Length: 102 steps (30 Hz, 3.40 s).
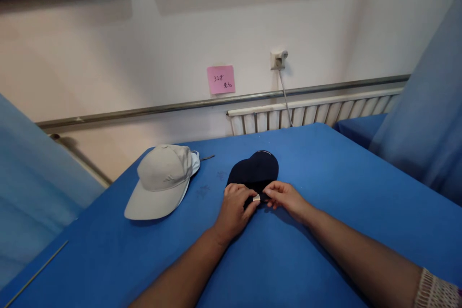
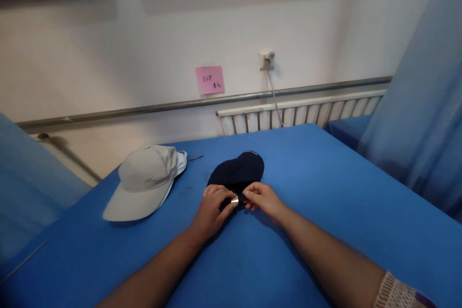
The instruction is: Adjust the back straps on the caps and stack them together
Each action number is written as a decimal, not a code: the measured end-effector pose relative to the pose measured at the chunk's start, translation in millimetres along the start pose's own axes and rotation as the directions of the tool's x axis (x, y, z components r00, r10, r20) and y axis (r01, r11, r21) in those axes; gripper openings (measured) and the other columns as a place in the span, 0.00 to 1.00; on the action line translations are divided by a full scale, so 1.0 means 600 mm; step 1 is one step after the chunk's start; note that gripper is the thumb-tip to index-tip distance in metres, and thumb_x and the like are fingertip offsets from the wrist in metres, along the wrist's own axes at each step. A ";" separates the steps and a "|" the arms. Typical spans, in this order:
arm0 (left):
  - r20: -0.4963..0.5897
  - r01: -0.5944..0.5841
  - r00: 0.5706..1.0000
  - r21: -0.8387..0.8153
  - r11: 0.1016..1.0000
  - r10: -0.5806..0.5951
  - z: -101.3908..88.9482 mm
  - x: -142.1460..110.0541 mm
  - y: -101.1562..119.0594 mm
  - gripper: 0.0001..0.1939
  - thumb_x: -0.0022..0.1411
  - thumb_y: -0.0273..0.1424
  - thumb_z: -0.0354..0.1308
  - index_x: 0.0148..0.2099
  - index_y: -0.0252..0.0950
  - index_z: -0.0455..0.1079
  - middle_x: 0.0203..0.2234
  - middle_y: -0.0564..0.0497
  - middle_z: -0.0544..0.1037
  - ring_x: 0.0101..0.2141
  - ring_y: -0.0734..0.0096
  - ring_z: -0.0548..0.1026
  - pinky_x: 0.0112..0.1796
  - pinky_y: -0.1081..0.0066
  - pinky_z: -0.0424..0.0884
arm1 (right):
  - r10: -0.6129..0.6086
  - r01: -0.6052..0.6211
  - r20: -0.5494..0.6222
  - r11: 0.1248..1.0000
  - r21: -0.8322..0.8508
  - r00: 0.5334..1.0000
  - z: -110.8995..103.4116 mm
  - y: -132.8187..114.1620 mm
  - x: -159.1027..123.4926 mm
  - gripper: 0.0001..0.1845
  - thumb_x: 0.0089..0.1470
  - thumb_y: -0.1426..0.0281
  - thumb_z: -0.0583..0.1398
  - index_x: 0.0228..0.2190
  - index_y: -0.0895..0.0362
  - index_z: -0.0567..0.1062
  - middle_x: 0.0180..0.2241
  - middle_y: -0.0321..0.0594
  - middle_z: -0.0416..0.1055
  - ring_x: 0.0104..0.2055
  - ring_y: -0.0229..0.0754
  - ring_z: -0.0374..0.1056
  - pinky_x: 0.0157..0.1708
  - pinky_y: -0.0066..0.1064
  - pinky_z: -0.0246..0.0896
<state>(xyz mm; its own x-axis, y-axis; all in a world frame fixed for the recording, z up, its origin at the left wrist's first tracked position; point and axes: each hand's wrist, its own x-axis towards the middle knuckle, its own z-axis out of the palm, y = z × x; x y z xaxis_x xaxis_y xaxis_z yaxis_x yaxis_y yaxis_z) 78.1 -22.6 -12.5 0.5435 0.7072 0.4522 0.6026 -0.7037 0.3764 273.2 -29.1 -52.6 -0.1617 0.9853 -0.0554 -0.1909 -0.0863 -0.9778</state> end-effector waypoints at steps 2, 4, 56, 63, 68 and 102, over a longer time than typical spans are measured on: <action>0.001 -0.005 1.000 -0.007 1.000 0.005 0.000 0.000 0.000 0.07 0.63 0.35 0.56 0.40 0.39 0.72 0.34 0.50 0.76 0.40 0.64 0.70 0.47 0.59 0.60 | -0.025 0.025 0.000 1.000 -0.013 1.000 -0.001 0.000 0.000 0.20 0.43 0.54 0.67 0.28 0.58 0.73 0.22 0.34 0.70 0.21 0.34 0.65 0.23 0.27 0.55; 0.009 -0.006 1.000 -0.007 1.000 0.006 0.000 0.001 -0.001 0.07 0.63 0.35 0.56 0.40 0.40 0.73 0.34 0.50 0.76 0.40 0.63 0.71 0.48 0.59 0.60 | -0.041 0.041 -0.002 0.999 -0.027 0.999 -0.001 0.001 0.002 0.19 0.43 0.55 0.67 0.27 0.58 0.73 0.21 0.33 0.70 0.21 0.33 0.64 0.22 0.27 0.55; -0.152 0.183 0.969 -0.100 0.978 -0.197 0.021 -0.004 0.001 0.05 0.57 0.33 0.61 0.37 0.39 0.73 0.33 0.51 0.75 0.38 0.65 0.72 0.44 0.60 0.66 | 0.089 -0.049 -0.055 0.858 0.512 0.994 0.027 -0.005 -0.024 0.15 0.42 0.63 0.71 0.29 0.57 0.74 0.31 0.37 0.74 0.36 0.38 0.72 0.40 0.31 0.63; -0.155 0.131 0.979 -0.007 0.991 -0.130 0.018 -0.002 0.011 0.05 0.59 0.33 0.60 0.37 0.39 0.73 0.31 0.50 0.76 0.38 0.63 0.71 0.46 0.58 0.63 | 0.033 -0.018 -0.023 0.879 0.476 0.999 0.033 0.001 -0.027 0.16 0.40 0.69 0.72 0.32 0.57 0.76 0.35 0.38 0.76 0.39 0.39 0.71 0.45 0.35 0.61; -0.144 0.038 0.989 0.041 0.998 -0.031 0.017 -0.001 0.026 0.04 0.60 0.31 0.58 0.37 0.38 0.72 0.30 0.50 0.75 0.38 0.63 0.71 0.48 0.57 0.61 | 0.013 -0.002 -0.022 0.904 0.429 1.000 0.042 0.010 -0.027 0.20 0.41 0.68 0.71 0.38 0.56 0.75 0.40 0.42 0.76 0.43 0.43 0.71 0.46 0.37 0.61; -0.131 0.041 0.990 -0.079 0.996 -0.051 0.031 -0.003 0.004 0.09 0.60 0.29 0.58 0.44 0.40 0.71 0.39 0.49 0.77 0.45 0.61 0.70 0.48 0.55 0.65 | 0.069 -0.045 -0.045 0.912 0.408 0.997 0.034 0.010 -0.025 0.19 0.37 0.65 0.73 0.33 0.57 0.76 0.33 0.38 0.75 0.35 0.38 0.71 0.40 0.33 0.63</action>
<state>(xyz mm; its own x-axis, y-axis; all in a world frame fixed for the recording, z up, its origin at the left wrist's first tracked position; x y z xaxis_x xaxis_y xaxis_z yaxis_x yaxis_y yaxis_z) 89.6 -24.0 -27.5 0.4312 0.7271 0.5342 0.5764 -0.6775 0.4569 255.0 -47.6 -53.4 -0.1308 0.9826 -0.1322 -0.5618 -0.1833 -0.8067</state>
